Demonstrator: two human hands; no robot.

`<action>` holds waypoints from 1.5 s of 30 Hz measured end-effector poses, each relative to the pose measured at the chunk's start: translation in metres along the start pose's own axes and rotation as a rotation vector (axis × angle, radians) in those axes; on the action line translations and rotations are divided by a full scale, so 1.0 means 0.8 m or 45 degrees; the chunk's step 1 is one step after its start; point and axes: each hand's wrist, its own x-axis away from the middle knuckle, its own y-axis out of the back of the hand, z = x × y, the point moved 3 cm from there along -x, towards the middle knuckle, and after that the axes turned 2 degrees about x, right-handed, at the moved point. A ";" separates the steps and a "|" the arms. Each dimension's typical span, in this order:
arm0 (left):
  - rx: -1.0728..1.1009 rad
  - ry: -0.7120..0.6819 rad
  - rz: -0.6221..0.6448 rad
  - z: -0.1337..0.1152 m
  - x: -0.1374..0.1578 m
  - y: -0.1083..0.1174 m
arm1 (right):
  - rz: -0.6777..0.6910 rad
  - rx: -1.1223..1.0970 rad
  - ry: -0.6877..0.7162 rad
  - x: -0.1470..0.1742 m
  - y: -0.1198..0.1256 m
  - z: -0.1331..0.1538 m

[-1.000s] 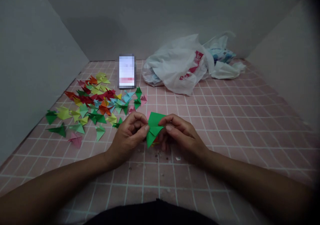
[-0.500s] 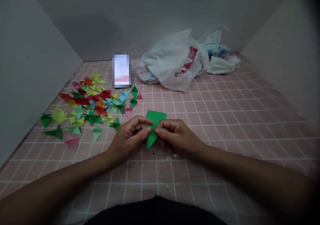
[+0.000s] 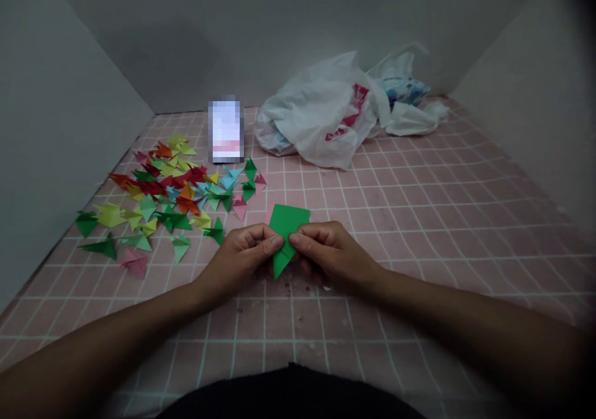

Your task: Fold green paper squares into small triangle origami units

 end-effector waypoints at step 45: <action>-0.060 -0.306 -0.034 -0.010 0.003 -0.005 | -0.110 0.056 0.115 -0.002 -0.009 0.025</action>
